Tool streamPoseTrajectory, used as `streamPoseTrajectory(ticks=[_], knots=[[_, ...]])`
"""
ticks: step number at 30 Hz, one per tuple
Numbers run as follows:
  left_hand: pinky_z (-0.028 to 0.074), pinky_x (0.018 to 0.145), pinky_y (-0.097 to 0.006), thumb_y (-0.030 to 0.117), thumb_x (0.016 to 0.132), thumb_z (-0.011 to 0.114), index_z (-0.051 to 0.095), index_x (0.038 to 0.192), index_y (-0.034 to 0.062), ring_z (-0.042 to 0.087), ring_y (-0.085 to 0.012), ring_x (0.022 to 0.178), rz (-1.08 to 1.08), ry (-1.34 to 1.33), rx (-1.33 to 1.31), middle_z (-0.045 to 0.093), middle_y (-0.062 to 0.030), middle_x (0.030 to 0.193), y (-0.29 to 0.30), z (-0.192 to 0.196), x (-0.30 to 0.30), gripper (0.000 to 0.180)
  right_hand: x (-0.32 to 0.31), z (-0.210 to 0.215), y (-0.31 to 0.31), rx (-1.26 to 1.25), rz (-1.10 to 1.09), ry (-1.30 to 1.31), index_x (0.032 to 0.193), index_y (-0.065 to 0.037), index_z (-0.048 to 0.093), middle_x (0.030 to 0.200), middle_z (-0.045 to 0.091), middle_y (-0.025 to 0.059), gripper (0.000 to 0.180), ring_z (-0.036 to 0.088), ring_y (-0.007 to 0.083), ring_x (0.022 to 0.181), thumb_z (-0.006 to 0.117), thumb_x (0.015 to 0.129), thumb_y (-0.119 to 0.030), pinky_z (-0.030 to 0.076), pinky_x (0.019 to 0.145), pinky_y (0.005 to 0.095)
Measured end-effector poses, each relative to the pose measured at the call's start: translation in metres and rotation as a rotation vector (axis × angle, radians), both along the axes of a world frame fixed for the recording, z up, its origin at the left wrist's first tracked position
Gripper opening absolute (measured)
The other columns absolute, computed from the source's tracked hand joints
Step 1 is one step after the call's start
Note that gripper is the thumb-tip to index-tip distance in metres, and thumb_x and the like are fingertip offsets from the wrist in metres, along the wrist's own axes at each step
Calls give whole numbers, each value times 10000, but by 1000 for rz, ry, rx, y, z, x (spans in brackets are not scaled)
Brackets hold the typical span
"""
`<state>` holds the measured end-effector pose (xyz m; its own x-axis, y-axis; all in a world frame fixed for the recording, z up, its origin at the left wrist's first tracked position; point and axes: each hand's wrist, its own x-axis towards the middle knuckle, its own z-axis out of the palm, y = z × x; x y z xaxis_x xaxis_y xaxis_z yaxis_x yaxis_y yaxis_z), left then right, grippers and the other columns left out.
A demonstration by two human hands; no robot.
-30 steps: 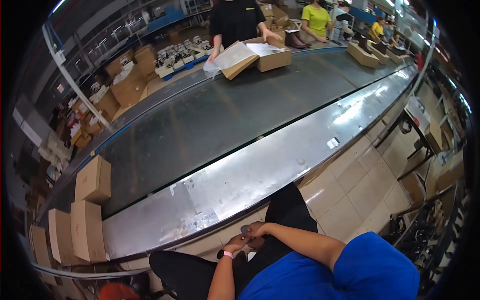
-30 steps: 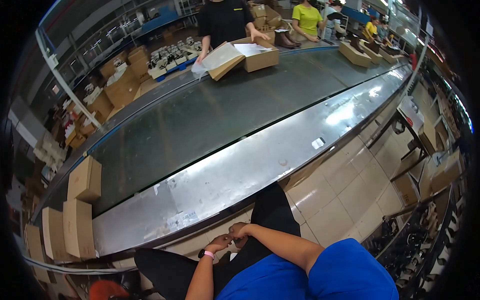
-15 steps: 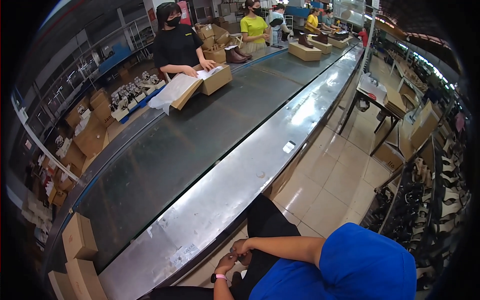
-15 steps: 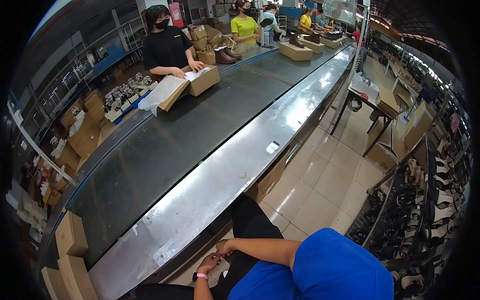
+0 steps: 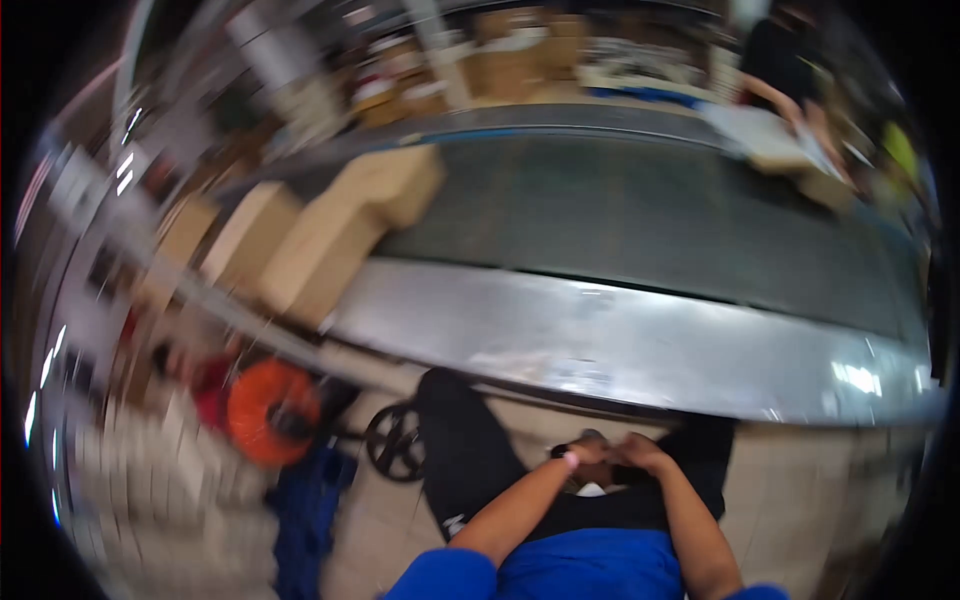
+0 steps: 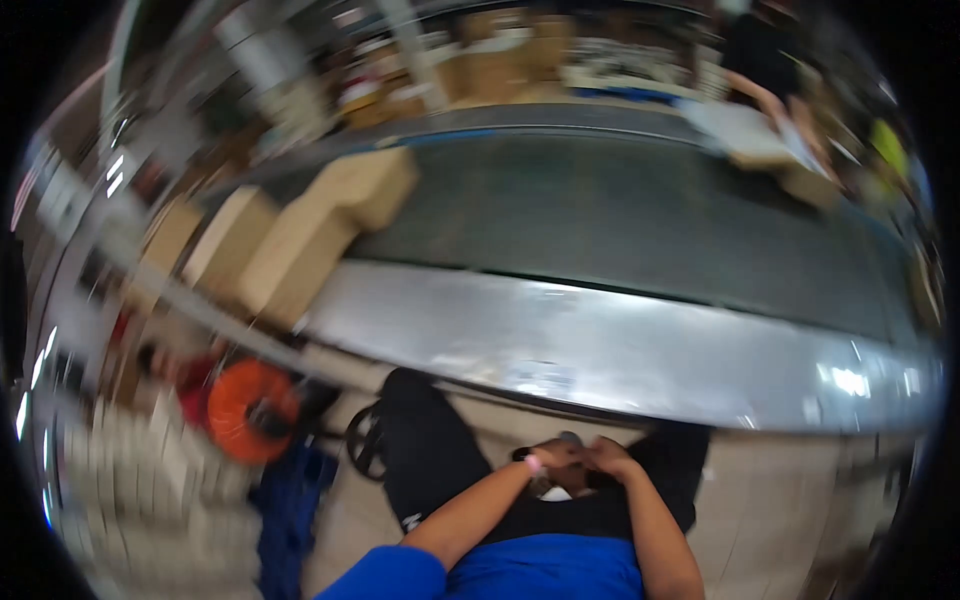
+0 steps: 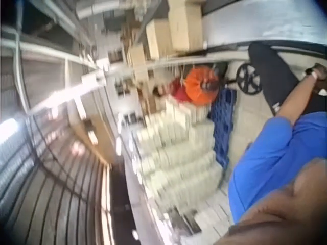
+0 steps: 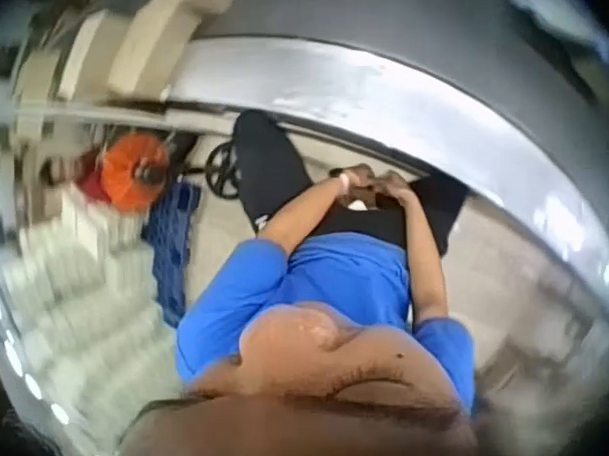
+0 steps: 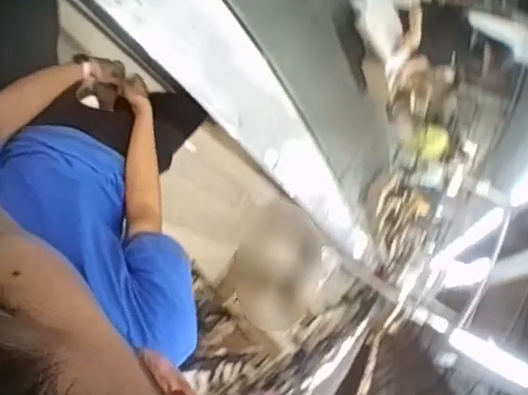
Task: The recorder is helping to move and organize shoe boxes on an assembly line conveyor belt while other workers pack shoes into the boxes.
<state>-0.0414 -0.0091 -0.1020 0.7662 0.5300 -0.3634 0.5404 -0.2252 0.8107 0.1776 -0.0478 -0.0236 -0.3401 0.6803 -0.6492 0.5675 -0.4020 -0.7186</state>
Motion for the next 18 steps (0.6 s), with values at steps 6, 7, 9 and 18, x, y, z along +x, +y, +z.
streamPoseTrajectory(ticks=[6, 7, 9, 18], knots=[[603, 898, -528, 589, 1013, 606, 851, 1059, 39, 785, -448, 1000, 59, 201, 33, 820, -246, 1049, -10, 40, 11, 605, -9, 3, -17, -181, -254, 103, 1197, -84, 552, 1080, 786, 113, 116, 762, 214, 874, 571, 1161, -193, 613, 750, 355], [605, 907, -530, 580, 1009, 603, 850, 1060, 36, 784, -455, 1007, 75, 237, 19, 821, -247, 1048, -10, 42, 9, 600, -12, 7, -13, -212, -262, 144, 1208, -92, 546, 1108, 782, 117, 127, 775, 223, 913, 573, 1160, -206, 624, 773, 348], [602, 932, -529, 570, 1013, 594, 847, 1089, 38, 779, -458, 1040, 116, 238, 30, 820, -246, 1077, -6, 45, 9, 594, -17, 15, -6, -231, -281, 146, 1197, -99, 538, 1137, 782, 126, 118, 781, 235, 923, 559, 1165, -210, 638, 797, 366], [579, 1022, -534, 586, 1029, 568, 807, 1235, 35, 753, -461, 1164, 140, 260, 1, 802, -251, 1223, -4, 44, 7, 635, -23, 26, -2, -230, -338, 125, 1157, -116, 538, 1151, 787, 144, 89, 790, 250, 946, 555, 1148, -204, 653, 815, 368]])
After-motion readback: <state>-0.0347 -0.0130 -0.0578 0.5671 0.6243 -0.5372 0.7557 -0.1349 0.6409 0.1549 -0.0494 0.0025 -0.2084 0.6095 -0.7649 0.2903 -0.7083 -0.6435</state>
